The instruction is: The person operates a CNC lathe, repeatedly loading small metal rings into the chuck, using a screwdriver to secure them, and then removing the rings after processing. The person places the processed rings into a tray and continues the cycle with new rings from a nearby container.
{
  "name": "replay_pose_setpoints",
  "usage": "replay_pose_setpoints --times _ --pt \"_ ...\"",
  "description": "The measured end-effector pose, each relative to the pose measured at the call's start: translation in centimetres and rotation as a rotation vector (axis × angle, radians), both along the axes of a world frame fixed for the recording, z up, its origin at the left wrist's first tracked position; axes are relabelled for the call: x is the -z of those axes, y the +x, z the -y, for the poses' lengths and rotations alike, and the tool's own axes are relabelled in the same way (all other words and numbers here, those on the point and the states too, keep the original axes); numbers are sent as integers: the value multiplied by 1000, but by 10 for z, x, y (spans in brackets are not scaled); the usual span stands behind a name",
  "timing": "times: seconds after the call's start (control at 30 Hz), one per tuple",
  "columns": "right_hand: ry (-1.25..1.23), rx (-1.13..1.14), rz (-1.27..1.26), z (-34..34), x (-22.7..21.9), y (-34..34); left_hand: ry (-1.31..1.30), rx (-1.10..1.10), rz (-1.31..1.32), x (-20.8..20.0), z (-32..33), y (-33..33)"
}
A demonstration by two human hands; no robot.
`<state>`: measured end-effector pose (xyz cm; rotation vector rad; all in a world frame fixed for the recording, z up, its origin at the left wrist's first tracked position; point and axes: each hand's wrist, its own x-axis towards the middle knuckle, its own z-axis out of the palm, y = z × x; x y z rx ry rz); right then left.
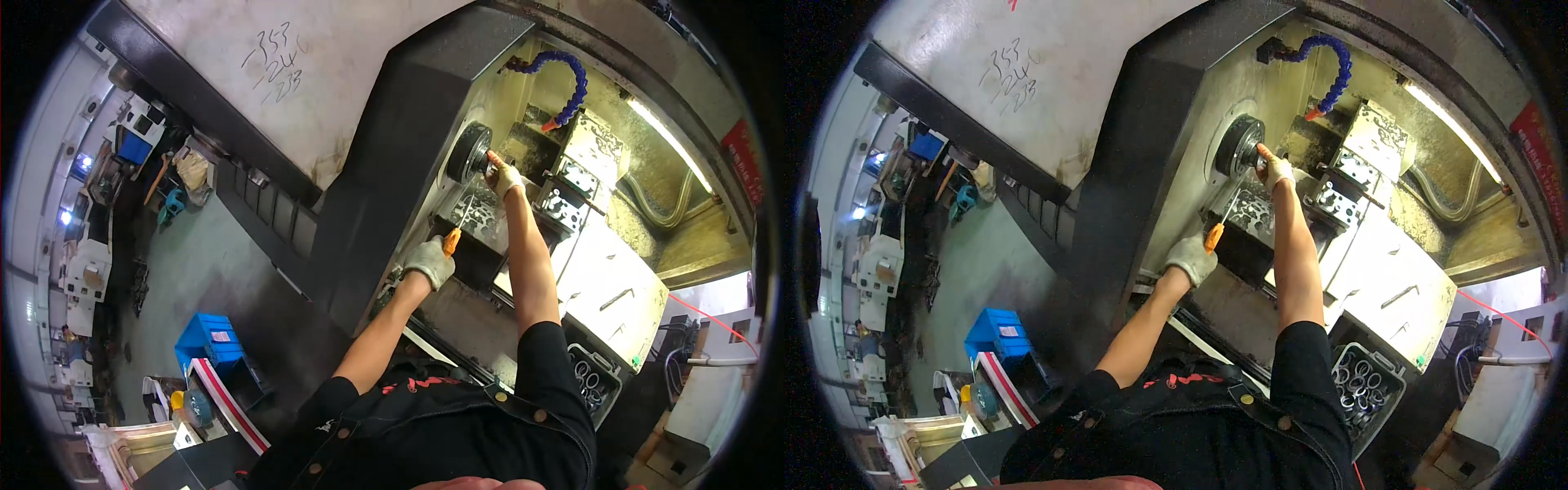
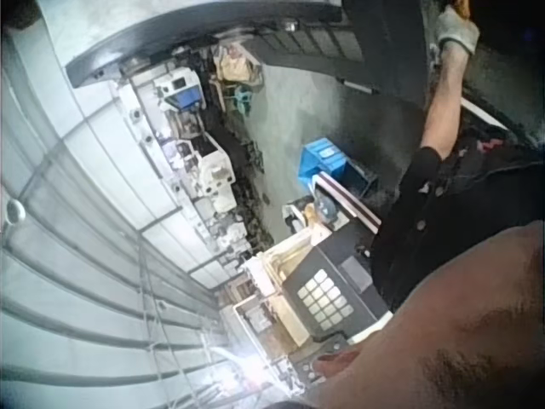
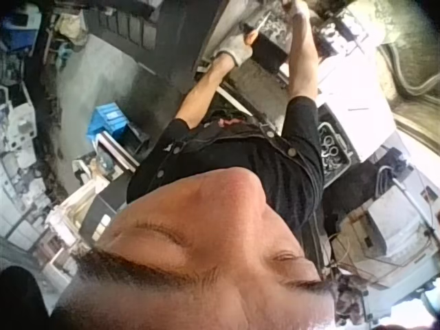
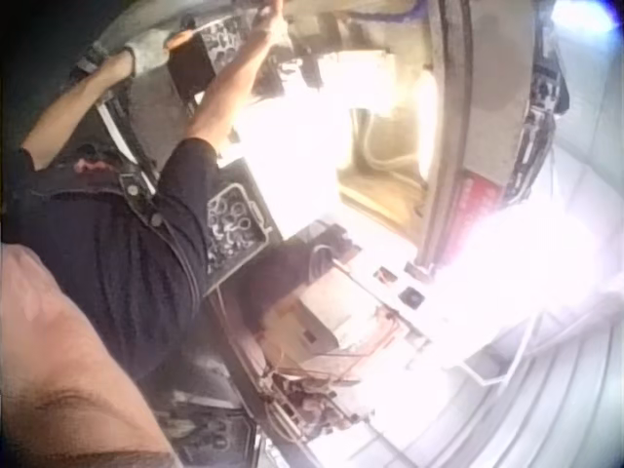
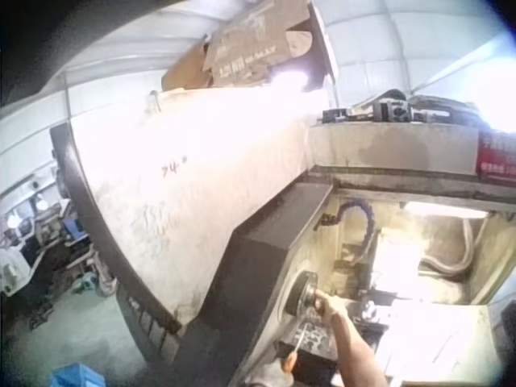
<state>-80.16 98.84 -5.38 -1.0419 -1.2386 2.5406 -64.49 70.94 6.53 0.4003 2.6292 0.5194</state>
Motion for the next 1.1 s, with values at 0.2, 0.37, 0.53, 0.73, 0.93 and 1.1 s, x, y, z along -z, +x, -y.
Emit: replay_pose_setpoints --times 0.2,0.37,0.53,0.73,0.93,1.1 --pt "-155 -13 -311 -31 27 31 41 51 15 4 -10 4" --pt "-323 17 -455 5 6 46 91 42 10 5 -6 5" --pt "-145 -52 -300 2 2 46 92 85 -5 5 -10 9" --pt "-175 15 -277 14 3 59 79 109 -6 23 -9 5" --pt "-139 -6 -313 8 10 74 -25 146 53 17 -21 15" --pt "33 21 -308 23 -1 79 59 22 -55 21 -30 0"
